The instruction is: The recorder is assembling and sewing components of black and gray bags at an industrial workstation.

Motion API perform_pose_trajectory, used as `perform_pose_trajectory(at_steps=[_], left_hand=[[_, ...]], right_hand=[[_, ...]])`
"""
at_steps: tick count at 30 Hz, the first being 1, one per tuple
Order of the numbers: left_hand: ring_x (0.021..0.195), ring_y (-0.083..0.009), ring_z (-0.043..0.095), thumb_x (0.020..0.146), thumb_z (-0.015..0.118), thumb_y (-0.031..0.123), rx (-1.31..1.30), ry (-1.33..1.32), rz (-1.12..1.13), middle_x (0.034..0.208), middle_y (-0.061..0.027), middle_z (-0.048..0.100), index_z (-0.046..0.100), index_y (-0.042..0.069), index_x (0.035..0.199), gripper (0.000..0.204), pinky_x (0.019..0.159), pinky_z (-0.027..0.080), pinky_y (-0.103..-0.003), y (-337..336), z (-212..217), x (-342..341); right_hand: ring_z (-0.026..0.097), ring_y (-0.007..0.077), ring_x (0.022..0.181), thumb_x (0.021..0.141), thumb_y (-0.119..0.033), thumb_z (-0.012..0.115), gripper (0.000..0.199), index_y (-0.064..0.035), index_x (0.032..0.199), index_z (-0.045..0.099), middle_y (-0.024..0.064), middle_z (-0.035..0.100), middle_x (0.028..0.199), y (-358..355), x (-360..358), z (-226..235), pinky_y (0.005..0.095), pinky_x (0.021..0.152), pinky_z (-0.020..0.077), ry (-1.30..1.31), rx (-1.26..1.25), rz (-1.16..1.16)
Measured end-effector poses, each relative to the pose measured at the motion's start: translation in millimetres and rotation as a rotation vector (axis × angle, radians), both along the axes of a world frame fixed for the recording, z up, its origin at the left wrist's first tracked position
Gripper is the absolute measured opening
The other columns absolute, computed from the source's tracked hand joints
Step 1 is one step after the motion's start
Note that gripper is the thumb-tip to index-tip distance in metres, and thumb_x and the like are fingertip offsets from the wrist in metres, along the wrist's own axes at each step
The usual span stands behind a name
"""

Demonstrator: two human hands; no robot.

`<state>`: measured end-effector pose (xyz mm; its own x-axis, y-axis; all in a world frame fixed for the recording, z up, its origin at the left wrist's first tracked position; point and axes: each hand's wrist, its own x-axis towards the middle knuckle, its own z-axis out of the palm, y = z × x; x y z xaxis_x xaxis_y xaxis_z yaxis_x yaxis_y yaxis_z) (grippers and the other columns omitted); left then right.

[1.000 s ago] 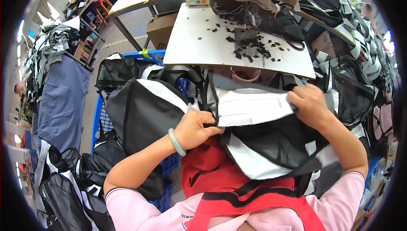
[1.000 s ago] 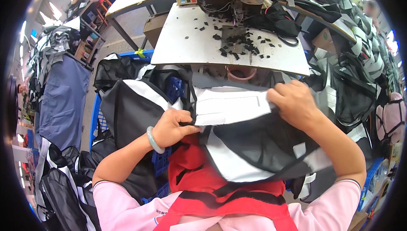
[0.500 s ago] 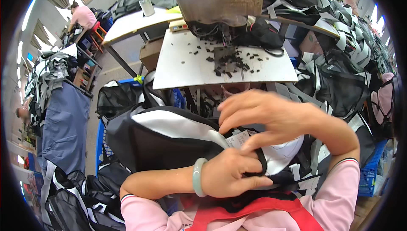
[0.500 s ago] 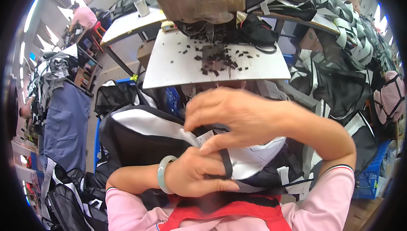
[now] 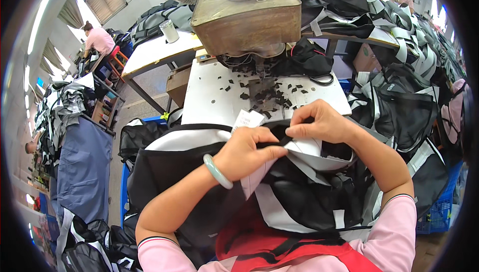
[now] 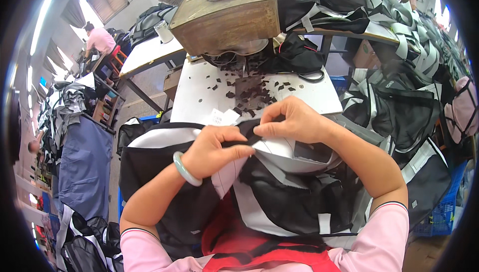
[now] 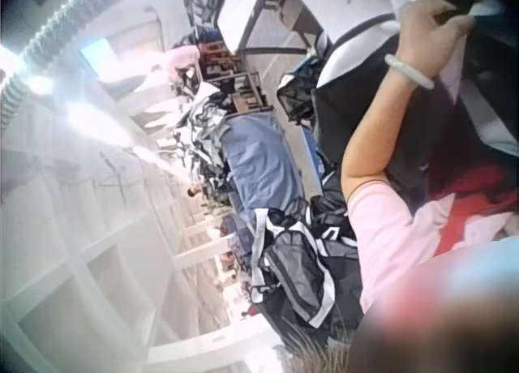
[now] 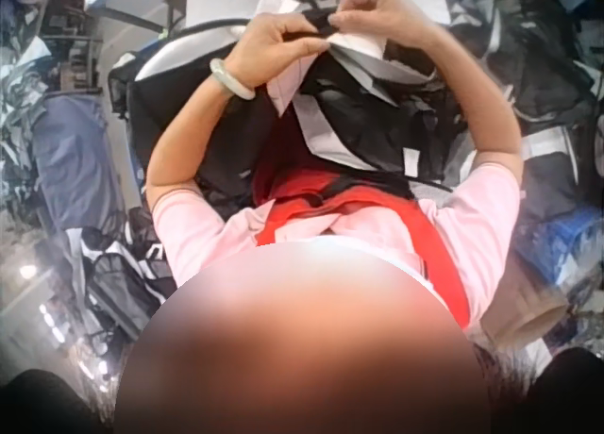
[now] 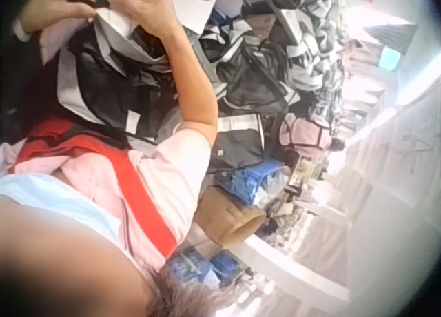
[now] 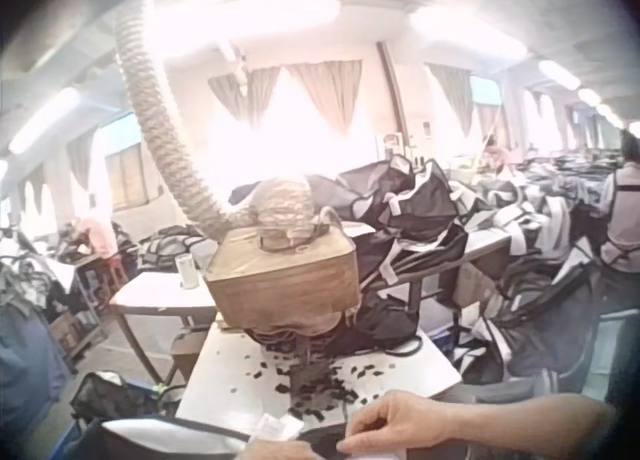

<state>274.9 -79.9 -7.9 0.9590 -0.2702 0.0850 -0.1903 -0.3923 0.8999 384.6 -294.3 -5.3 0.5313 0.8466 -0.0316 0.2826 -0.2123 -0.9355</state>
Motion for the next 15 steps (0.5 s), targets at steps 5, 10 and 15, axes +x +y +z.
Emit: perform_pose_trajectory(at_steps=[5, 10, 15], left_hand=[[0.069, -0.0089, 0.054, 0.083, 0.074, 0.013, 0.013, 0.022, 0.028, 0.073, -0.0034, 0.061, 0.07, -0.003, 0.088, 0.017, 0.065, 0.044, -0.026, 6.7, -2.0, 28.0], [0.073, -0.0122, 0.056, 0.085, 0.072, 0.014, 0.096, 0.05, 0.032, 0.076, -0.0061, 0.063, 0.07, -0.003, 0.091, 0.018, 0.067, 0.046, -0.029, 25.6, -22.7, 51.3], [0.072, -0.0293, 0.061, 0.085, 0.066, 0.017, 0.502, -0.615, 0.07, 0.081, -0.0164, 0.066, 0.069, -0.002, 0.09, 0.02, 0.067, 0.047, -0.037, 37.5, -19.2, 79.9]], right_hand=[[0.056, 0.0054, 0.075, 0.082, -0.023, 0.076, 0.023, -0.0033, 0.093, 0.072, -0.0012, 0.065, 0.077, -2.6, 30.5, -3.4, 0.0229, 0.071, 0.0451, -0.002, -0.193, 0.206], [0.049, 0.0047, 0.07, 0.079, -0.016, 0.078, 0.017, -0.0013, 0.084, 0.071, -0.0035, 0.059, 0.071, 7.0, 39.4, -26.5, 0.023, 0.063, 0.0383, 0.12, -0.058, -0.032], [0.05, 0.0056, 0.07, 0.079, -0.017, 0.077, 0.02, 0.0, 0.086, 0.07, -0.0027, 0.059, 0.072, 23.2, 58.8, -34.9, 0.024, 0.065, 0.0395, 0.07, 0.018, -0.183]])
